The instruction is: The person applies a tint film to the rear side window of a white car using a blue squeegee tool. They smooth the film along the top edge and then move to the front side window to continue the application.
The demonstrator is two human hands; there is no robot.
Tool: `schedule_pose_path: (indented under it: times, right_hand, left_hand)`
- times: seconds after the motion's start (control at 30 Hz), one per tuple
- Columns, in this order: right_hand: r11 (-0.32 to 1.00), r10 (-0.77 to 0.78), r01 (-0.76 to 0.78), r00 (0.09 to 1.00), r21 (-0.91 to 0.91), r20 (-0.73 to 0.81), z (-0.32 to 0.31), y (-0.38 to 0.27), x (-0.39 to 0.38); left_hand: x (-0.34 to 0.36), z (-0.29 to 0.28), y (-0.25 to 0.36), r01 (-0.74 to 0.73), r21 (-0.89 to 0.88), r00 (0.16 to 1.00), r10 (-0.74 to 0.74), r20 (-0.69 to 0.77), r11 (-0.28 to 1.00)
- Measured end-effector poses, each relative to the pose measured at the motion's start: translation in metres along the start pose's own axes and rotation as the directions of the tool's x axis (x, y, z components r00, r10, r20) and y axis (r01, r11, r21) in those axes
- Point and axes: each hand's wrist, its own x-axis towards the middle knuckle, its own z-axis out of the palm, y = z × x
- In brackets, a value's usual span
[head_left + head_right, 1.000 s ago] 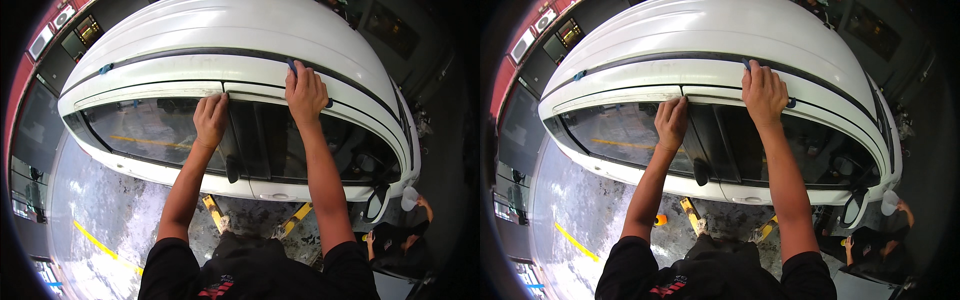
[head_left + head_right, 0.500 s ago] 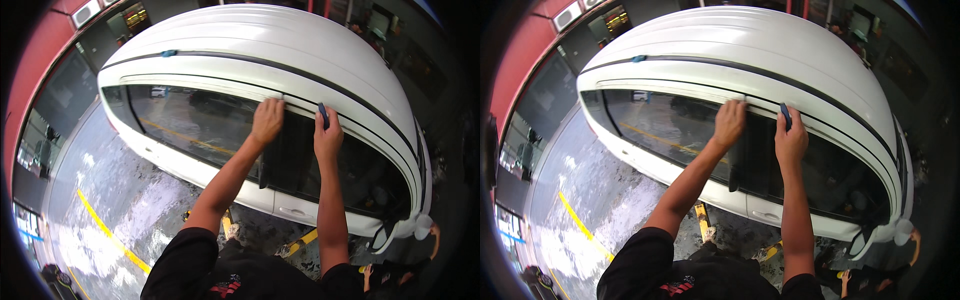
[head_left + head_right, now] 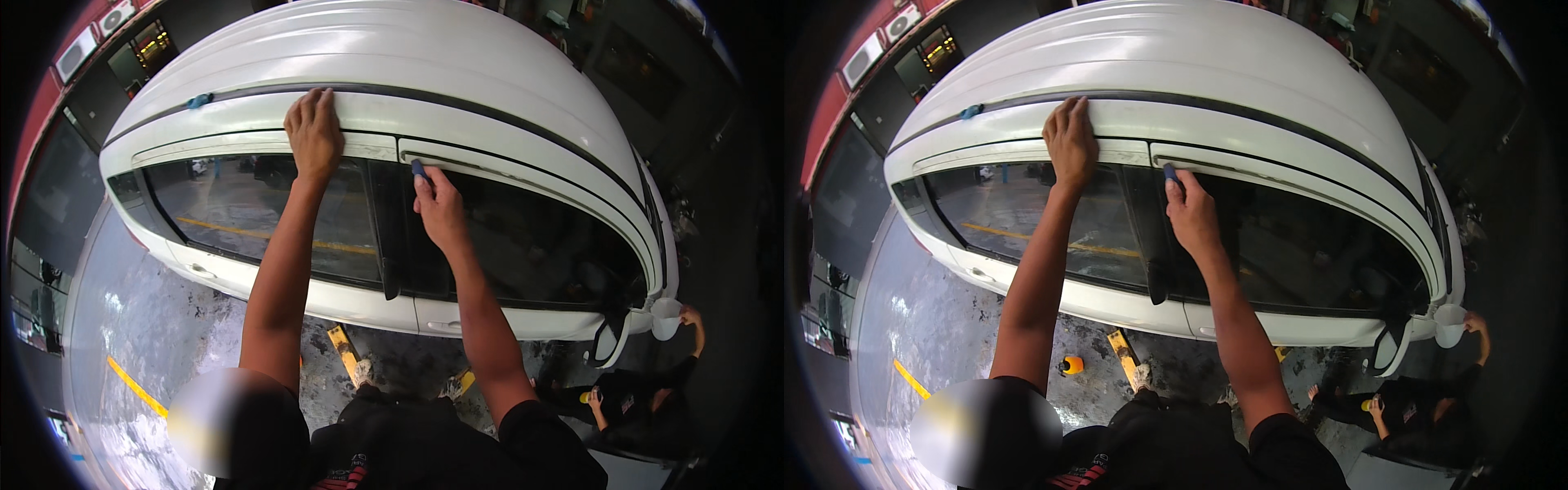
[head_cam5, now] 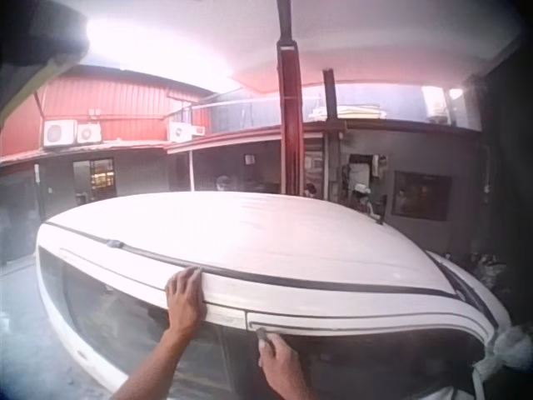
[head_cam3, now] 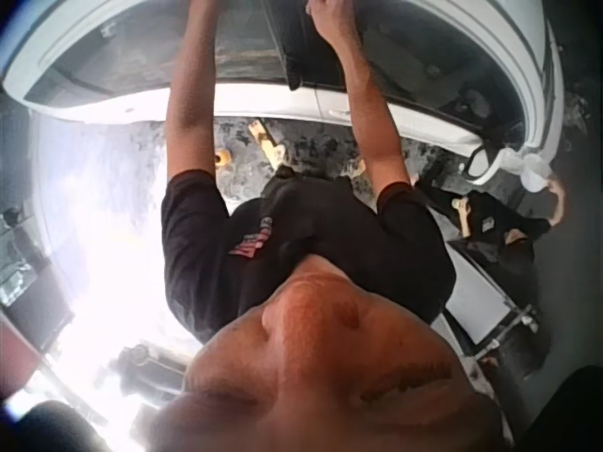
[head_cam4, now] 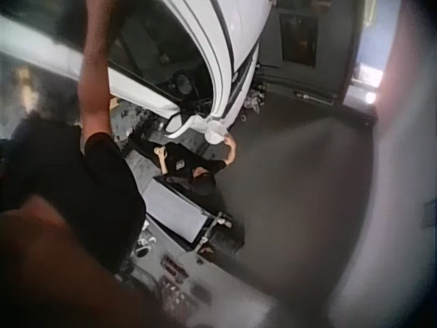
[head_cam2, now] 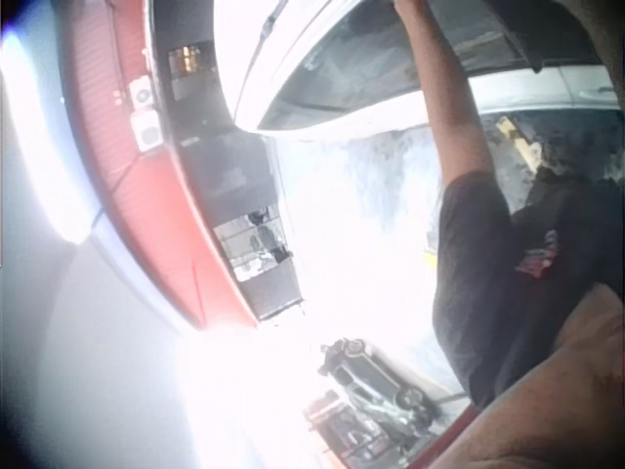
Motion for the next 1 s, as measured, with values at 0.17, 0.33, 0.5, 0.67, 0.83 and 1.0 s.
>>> schedule_pose_path:
  times: [0.17, 0.33, 0.5, 0.67, 0.83, 1.0]
  right_hand:
    - [0.977, -0.015, 0.003, 0.998, -0.214, -0.057, 0.007, -0.011, 0.000]
    - [0.941, 0.055, -0.075, 0.996, -0.331, -0.069, 0.017, -0.025, 0.001]
    - [0.967, -0.043, -0.007, 0.980, -0.254, -0.194, 0.043, -0.021, 0.010]
    - [0.997, 0.072, -0.075, 0.991, -0.022, -0.114, 0.039, 0.007, -0.011]
    - [0.995, 0.031, -0.041, 0.992, -0.089, -0.120, 0.039, 0.003, -0.001]
    - [0.991, 0.136, -0.135, 0.981, 0.017, -0.140, 0.044, -0.015, -0.007]
  left_hand:
    - [-0.011, 0.008, -0.003, 0.002, -0.027, 0.998, -0.003, -0.061, 1.000]
    - [-0.013, 0.012, -0.002, 0.019, -0.008, 0.997, -0.019, -0.068, 1.000]
    - [-0.013, 0.013, -0.006, -0.004, -0.040, 0.995, 0.000, -0.096, 0.999]
    - [-0.011, 0.013, -0.007, 0.005, -0.037, 0.995, -0.008, -0.104, 0.999]
    - [-0.011, 0.017, -0.009, -0.004, -0.041, 0.994, 0.000, -0.108, 0.999]
    - [-0.014, 0.015, -0.010, 0.004, -0.035, 0.995, -0.008, -0.097, 0.999]
